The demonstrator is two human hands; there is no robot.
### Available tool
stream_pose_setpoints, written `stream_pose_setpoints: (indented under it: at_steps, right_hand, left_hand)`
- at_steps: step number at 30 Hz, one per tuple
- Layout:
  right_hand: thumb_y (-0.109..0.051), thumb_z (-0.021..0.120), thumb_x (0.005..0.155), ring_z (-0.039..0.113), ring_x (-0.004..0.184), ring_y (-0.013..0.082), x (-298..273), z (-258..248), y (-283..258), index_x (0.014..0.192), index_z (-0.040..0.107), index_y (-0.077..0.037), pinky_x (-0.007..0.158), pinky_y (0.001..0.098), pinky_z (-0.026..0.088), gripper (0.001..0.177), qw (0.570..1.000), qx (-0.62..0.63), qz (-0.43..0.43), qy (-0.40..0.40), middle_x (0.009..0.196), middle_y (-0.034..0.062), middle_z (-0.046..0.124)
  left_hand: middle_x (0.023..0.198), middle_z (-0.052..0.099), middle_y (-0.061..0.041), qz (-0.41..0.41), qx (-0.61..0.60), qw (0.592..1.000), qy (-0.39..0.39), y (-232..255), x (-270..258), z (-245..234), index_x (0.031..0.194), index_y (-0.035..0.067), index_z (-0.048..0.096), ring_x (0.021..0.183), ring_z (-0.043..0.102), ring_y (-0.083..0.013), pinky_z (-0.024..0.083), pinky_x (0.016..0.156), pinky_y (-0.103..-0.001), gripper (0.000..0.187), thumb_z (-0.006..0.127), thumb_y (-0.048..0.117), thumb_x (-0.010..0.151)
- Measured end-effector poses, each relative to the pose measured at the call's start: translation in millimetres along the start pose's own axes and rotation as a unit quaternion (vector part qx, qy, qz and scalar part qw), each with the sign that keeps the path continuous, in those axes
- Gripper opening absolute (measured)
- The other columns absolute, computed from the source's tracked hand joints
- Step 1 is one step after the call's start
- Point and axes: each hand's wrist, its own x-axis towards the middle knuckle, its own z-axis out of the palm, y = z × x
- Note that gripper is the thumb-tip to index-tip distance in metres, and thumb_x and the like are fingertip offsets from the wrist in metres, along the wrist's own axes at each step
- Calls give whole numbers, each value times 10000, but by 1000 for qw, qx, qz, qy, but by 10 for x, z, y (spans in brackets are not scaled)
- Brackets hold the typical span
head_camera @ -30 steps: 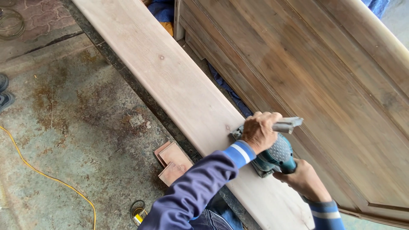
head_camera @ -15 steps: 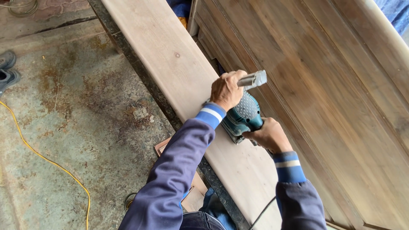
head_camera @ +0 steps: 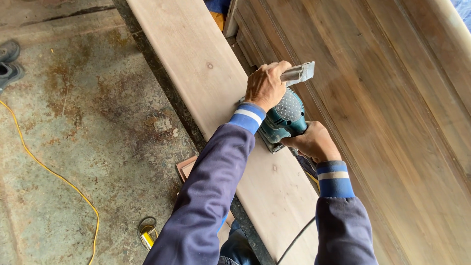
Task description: Sanding a large wood plank using an electric orbital sander and sandpaper.
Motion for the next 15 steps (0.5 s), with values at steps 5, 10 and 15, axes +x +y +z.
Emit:
stream_pose_setpoints:
  at_steps: [5, 10, 15]
  right_hand:
    - [-251, 923, 644, 630, 498, 194, -111, -65, 166, 808, 781, 1, 523, 333, 545, 333, 1000, -14, 20, -4, 622, 86, 688]
    - [-252, 922, 654, 660, 547, 205, -292, -27, 514, 881, 786, -30, 564, 331, 582, 345, 999, -7, 34, -7, 676, 80, 717]
    - [-279, 906, 664, 704, 597, 184, -550, 61, 1041, 908, 788, -57, 606, 314, 604, 350, 1000, -10, 24, -8, 714, 68, 759]
  left_hand:
    - [1004, 743, -111, 5, 0, 1000, -19, 232, -111, 18, 1043, 143, 642, 963, 682, -380, 561, 806, -501, 259, 716, 173, 797]
    - [1021, 743, -99, -1, 5, 999, -37, 440, -380, 184, 1056, 150, 642, 968, 690, -359, 572, 825, -490, 227, 701, 114, 840]
    - [1022, 722, -112, -5, 3, 996, -84, 743, -756, 264, 1071, 127, 628, 948, 694, -323, 583, 801, -467, 259, 724, 113, 831]
